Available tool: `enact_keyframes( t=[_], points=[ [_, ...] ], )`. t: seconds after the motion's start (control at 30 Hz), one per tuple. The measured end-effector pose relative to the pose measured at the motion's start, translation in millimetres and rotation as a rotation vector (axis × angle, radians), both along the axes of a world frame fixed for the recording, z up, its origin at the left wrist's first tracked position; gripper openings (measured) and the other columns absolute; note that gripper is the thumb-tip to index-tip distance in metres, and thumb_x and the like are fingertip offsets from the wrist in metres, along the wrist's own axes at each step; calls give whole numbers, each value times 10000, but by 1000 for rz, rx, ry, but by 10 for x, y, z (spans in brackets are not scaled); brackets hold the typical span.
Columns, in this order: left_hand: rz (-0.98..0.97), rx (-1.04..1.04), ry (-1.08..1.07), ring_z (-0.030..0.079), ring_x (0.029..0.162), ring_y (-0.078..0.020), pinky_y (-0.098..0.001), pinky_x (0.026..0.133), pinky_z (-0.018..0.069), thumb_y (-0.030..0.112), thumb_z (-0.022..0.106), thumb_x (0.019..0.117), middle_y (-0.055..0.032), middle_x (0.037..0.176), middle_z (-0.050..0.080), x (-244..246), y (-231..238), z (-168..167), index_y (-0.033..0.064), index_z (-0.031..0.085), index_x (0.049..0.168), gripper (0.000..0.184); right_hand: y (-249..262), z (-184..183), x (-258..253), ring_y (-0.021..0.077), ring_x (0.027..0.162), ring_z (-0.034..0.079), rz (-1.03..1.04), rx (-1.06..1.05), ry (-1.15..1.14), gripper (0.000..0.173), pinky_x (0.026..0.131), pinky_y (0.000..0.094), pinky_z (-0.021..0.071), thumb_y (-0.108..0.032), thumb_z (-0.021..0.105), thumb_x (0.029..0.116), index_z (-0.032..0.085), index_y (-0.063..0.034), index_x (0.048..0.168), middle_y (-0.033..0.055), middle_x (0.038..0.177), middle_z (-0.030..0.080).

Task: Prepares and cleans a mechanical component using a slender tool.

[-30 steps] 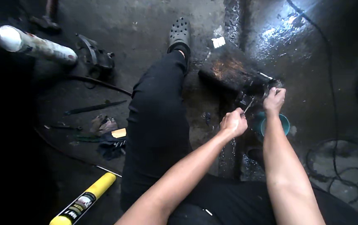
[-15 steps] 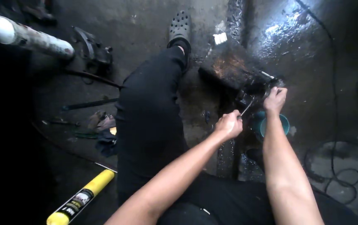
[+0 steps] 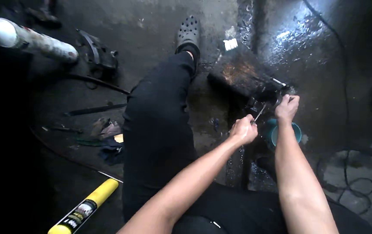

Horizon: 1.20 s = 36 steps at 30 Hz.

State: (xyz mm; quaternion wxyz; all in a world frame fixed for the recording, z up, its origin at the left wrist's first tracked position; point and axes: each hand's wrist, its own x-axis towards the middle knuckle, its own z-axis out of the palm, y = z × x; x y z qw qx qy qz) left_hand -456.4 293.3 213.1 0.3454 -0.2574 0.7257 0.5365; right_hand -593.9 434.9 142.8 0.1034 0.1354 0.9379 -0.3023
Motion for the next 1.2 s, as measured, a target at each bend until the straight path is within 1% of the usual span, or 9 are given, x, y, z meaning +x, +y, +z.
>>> enact_keyframes(
  t=[0.1,0.23,0.33,0.43,0.53,0.67,0.8,0.97,1.2],
  points=[
    [-22,-12,-2,712,1006,-332,-574,829,573,292,499,1084,-157,1104,722,147,19,35,162,608,1376,338,6,-13,66,337,1170,629,-18,1,-4,403,1028,509,474,-296,409,1105,532,31,1306,248,1236,636],
    [-88,-25,-50,696,1071,-332,-578,877,560,281,498,1081,-157,1156,712,32,-85,240,157,610,1374,338,-2,1,22,351,1177,629,-3,3,22,398,1026,520,473,-290,403,1108,541,25,1307,245,1235,642],
    [-67,-84,6,708,981,-353,-594,784,570,264,531,1058,-168,1070,719,-141,-44,177,149,640,1297,287,-25,9,21,374,1206,619,-8,-9,12,411,1046,535,467,-288,407,1106,535,37,1323,260,1258,637],
    [-126,-123,7,714,987,-346,-590,786,576,275,530,1057,-156,1069,728,-84,-64,189,161,652,1303,298,-16,14,55,369,1204,624,-33,-19,10,409,1043,537,467,-293,410,1106,538,30,1323,253,1255,643],
    [-227,-130,-49,707,981,-345,-592,787,567,266,621,972,-166,1057,723,-104,-191,304,126,669,1276,338,2,8,66,363,1190,626,-33,-42,30,404,1037,533,469,-297,418,1105,550,24,1311,244,1239,647],
    [-394,-255,-16,704,958,-356,-593,764,562,223,708,896,-166,1004,715,-152,-222,558,78,672,1157,300,2,-43,212,313,1087,660,-106,-78,144,359,977,486,500,-271,444,1100,576,29,1247,217,1136,670],
    [-571,-475,92,699,1014,-360,-562,777,565,218,635,959,-163,1129,703,-130,-141,728,119,643,1305,360,-44,-116,365,302,1049,675,-237,-77,204,352,955,466,518,-266,443,1103,579,29,1236,203,1093,682],
    [-702,-527,106,713,959,-317,-527,729,559,253,598,995,-116,1015,728,-207,-9,1008,113,688,1149,227,-34,-145,401,288,1016,687,-251,-110,225,340,936,459,529,-258,438,1102,578,21,1236,182,1060,692],
    [-676,-601,106,718,932,-321,-518,704,565,182,613,971,-116,994,731,-249,263,929,105,686,1121,183,-29,-214,482,300,985,697,-276,-109,261,338,909,471,537,-251,438,1098,587,26,1221,187,1029,698]
  ],
)
